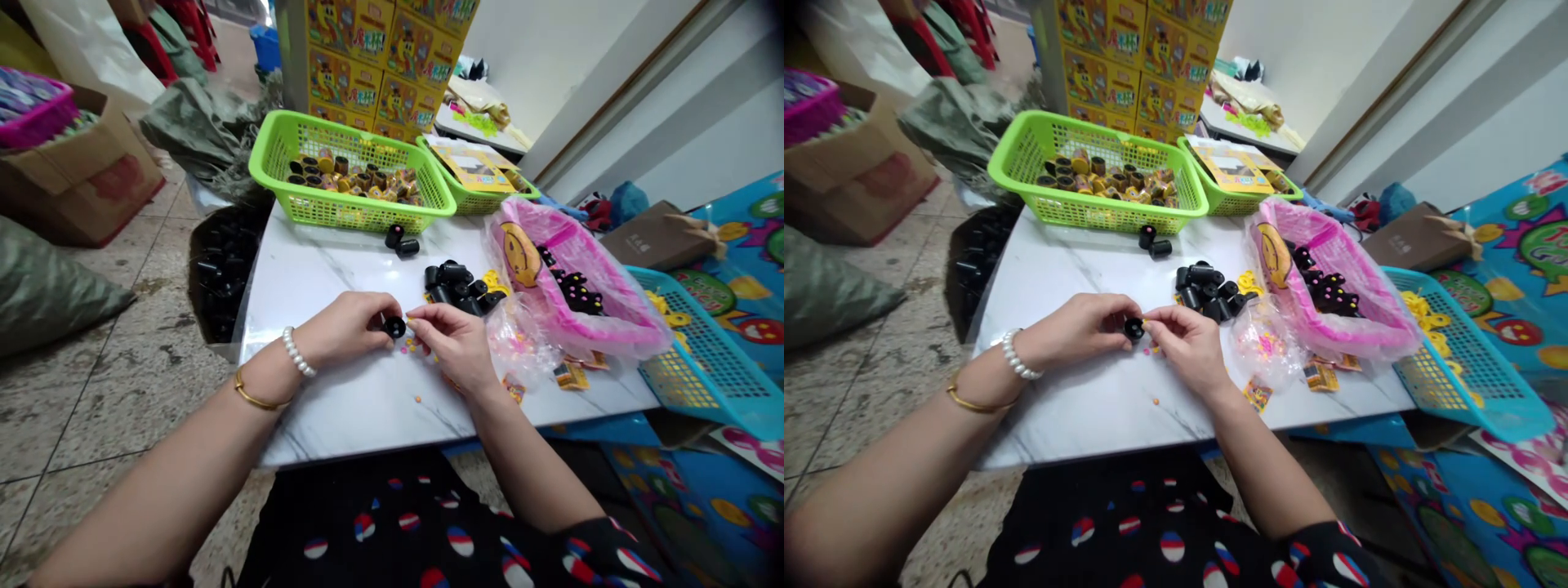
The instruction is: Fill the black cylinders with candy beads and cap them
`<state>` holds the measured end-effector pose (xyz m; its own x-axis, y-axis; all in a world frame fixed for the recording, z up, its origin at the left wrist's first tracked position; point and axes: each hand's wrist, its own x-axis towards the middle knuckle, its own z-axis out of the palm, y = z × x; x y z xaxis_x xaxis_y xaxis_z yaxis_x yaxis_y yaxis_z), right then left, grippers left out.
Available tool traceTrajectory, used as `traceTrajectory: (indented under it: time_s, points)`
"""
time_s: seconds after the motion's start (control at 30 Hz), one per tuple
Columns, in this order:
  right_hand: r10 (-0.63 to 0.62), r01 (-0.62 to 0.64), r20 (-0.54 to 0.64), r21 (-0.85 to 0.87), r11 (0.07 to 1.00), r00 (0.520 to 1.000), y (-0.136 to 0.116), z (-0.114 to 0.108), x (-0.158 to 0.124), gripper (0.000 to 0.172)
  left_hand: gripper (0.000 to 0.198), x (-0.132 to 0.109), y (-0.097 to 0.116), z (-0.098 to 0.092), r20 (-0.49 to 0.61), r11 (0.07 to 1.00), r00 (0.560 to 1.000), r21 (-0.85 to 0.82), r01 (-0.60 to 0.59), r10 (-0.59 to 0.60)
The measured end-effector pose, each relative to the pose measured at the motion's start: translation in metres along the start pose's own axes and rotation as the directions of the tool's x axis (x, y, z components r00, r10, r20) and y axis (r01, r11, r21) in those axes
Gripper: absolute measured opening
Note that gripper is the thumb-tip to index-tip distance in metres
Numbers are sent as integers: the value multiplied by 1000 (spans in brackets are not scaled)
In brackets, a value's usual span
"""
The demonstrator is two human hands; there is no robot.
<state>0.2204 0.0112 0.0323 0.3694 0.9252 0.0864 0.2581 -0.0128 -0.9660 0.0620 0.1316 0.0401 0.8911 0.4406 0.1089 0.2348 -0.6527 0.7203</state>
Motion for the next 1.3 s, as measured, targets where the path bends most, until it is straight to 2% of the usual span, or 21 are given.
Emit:
traceTrajectory:
  time_s: [0.1,0.17,0.2,0.23,0.27,0.3,0.33,0.43,0.5,0.67,0.8,0.9,0.97,1.0,1.07,1.1,1.13,1.2,1.27,1.3]
  points:
    - [-89,81,-48,-143,986,995,-14,-8,-31,13,29,1,-2,1,-2,1000,1000,14,-10,10]
    - [-8,12,51,-93,996,999,-25,-10,-60,11,31,2,-3,1,-3,1000,1000,27,-8,8]
    - [103,-102,175,-11,995,979,-29,-9,-73,13,31,3,-4,2,3,999,1000,33,-4,4]
    - [217,-249,316,63,966,924,-31,-6,-83,16,31,3,-4,2,9,999,1000,39,1,-1]
    - [300,-384,442,112,917,846,-32,-2,-91,19,31,3,-4,2,16,999,1000,42,6,-7]
    - [348,-477,520,136,868,780,-31,3,-94,22,30,4,-5,3,17,999,1000,46,13,-13]
    - [369,-520,539,155,840,757,-28,8,-94,23,30,4,-5,3,14,999,1000,49,20,-20]
    - [389,-527,461,220,821,798,-18,19,-80,25,31,4,-4,4,0,998,1000,50,27,-27]
    - [398,-529,435,235,816,808,-12,19,-67,26,31,4,-5,4,1,999,1000,40,24,-24]
    - [282,-355,293,237,904,913,-5,9,-45,23,30,4,-6,3,14,999,1000,29,21,-22]
    - [290,-362,239,365,858,927,-8,-4,-40,18,31,4,-6,2,12,999,1000,29,18,-19]
    - [194,-223,113,371,901,974,-21,-38,-27,13,31,4,-6,1,13,1000,1000,12,18,-18]
    - [62,-36,-71,316,948,996,-29,-77,-5,10,30,4,-7,1,10,1000,1000,4,12,-12]
    - [-7,57,-184,270,961,983,-32,-100,10,9,29,4,-7,0,9,1000,1000,0,6,-6]
    - [-102,201,-400,212,956,911,-36,-151,42,10,28,4,-9,-1,5,1000,1000,-5,-10,10]
    - [-98,228,-485,218,949,869,-37,-176,57,10,27,4,-10,-1,2,1000,1000,-5,-20,20]
    - [-48,195,-524,228,954,850,-40,-199,70,9,26,4,-12,-1,-2,1000,1000,-3,-29,29]
    - [1,150,-533,238,960,846,-46,-234,86,12,26,5,-16,0,-11,999,999,3,-49,49]
    - [10,154,-549,253,955,836,-53,-246,84,16,26,5,-20,1,-5,998,998,2,-60,60]
    - [-7,180,-561,254,950,828,-55,-242,78,17,26,5,-21,2,3,998,998,1,-61,61]
